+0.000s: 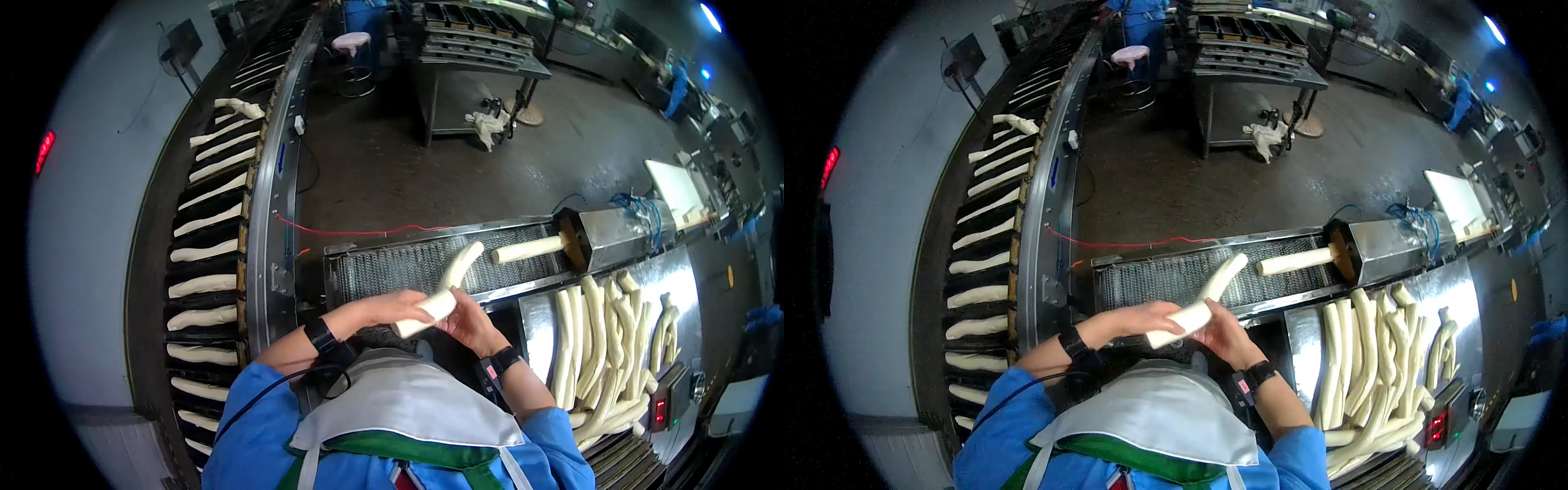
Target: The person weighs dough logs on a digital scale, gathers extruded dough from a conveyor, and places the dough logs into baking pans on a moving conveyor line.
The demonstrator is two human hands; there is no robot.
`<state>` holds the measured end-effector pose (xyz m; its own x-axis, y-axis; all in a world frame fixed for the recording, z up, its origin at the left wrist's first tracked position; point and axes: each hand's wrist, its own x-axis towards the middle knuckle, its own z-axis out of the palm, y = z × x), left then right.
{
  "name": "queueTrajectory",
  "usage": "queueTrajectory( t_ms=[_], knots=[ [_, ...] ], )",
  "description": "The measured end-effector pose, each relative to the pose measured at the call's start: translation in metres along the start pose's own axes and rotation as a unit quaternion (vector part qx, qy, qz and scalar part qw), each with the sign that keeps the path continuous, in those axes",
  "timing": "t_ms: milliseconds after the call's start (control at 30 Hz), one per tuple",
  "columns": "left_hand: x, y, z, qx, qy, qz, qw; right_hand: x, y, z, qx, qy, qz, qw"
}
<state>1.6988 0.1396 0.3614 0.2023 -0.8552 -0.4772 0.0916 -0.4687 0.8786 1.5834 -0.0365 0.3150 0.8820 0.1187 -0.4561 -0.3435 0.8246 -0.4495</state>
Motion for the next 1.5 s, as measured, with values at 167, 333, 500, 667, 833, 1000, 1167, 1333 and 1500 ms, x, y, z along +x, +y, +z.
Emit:
queueTrajectory(
  t_ms=[167, 333, 500, 667, 833, 1000, 1167, 1333, 1500],
  knots=[
    [-0.021, 0.017, -0.008, -0.016, -0.080, 0.058, 0.995, -0.010, -0.036, -0.006, 0.086, 0.060, -0.080, 0.991],
    [-0.048, -0.022, -0.065, -0.098, 0.097, 0.050, 0.989, -0.112, -0.121, -0.019, -0.016, 0.207, -0.323, 0.923],
    [-0.090, -0.047, -0.116, -0.186, 0.314, -0.014, 0.931, -0.221, -0.181, -0.032, -0.298, 0.470, -0.346, 0.755],
    [-0.117, -0.067, -0.138, -0.272, 0.424, -0.007, 0.864, -0.229, -0.184, -0.172, -0.676, 0.700, -0.210, 0.099],
    [-0.138, -0.085, -0.124, -0.328, 0.410, 0.078, 0.848, -0.065, -0.147, -0.165, -0.665, 0.458, -0.249, 0.535],
    [-0.151, -0.111, -0.111, -0.382, 0.450, 0.027, 0.807, 0.093, -0.087, -0.061, -0.798, 0.170, -0.292, 0.498],
    [-0.174, -0.153, -0.090, -0.435, 0.530, 0.022, 0.728, 0.173, -0.075, 0.030, -0.933, 0.149, -0.084, 0.316],
    [-0.194, -0.155, -0.080, -0.493, 0.591, 0.055, 0.636, 0.207, -0.080, 0.058, -0.963, 0.109, -0.096, 0.228],
    [-0.178, -0.159, -0.112, -0.474, 0.603, 0.041, 0.641, 0.259, -0.079, 0.045, -0.973, 0.062, -0.116, 0.189]
  ],
)
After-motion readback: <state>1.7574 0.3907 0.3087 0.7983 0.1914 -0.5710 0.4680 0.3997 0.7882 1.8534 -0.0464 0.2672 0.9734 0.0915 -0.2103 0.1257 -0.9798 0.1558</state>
